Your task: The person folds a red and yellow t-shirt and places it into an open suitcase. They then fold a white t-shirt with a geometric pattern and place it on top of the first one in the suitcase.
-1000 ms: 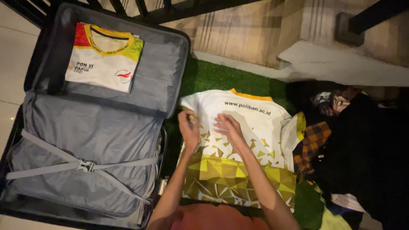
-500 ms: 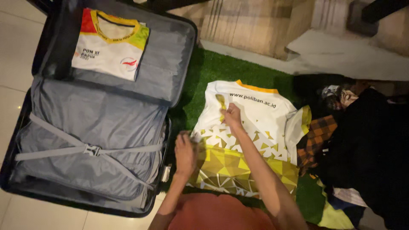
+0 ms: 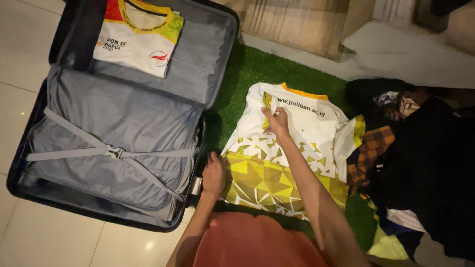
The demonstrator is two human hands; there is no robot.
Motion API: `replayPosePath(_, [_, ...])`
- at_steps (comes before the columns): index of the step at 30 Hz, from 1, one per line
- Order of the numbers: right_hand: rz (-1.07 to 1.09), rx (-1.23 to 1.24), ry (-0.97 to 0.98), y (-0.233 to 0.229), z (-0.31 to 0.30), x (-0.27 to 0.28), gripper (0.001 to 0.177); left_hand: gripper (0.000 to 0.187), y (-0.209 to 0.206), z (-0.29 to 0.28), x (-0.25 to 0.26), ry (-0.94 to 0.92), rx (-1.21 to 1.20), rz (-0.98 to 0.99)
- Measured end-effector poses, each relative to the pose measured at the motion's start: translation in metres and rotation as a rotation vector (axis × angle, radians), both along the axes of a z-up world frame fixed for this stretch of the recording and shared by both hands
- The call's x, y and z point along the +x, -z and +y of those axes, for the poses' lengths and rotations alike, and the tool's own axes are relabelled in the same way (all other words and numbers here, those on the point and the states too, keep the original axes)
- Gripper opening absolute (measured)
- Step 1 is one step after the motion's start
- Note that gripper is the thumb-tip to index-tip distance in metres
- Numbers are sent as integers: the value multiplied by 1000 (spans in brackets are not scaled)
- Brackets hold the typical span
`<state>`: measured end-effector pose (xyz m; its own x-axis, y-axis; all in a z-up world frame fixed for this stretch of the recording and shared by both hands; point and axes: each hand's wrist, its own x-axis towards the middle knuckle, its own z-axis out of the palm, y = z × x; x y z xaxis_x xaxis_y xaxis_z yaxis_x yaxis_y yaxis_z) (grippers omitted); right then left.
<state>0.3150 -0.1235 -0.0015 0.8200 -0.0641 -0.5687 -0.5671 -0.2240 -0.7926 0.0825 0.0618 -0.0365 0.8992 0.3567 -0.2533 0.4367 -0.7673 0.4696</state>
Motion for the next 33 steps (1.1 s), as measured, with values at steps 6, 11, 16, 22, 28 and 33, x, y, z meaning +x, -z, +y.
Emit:
replayPosePath(6, [-238, -320, -106, 21, -2, 6, 53, 24, 14, -7, -12, 62, 84, -23])
replayPosePath(11, [-280, -209, 14, 75, -18, 25, 35, 42, 19, -7, -14, 258, 224, -149])
replayPosePath(16, [-473, -161, 69, 74, -71, 34, 32, 47, -22, -45, -8, 433, 277, -301])
replayPosePath(22, [-226, 54, 205, 63, -149, 16, 28, 49, -43, -133, 11, 571, 114, -253])
replayPosePath(28, [-17, -107, 126, 65, -173, -9, 33, 29, 11, -196, 9, 490, 11, -84])
replayPosePath(33, [-192, -59, 98, 56, -189, -6, 36, 32, 7, -211, 4, 480, 32, -86])
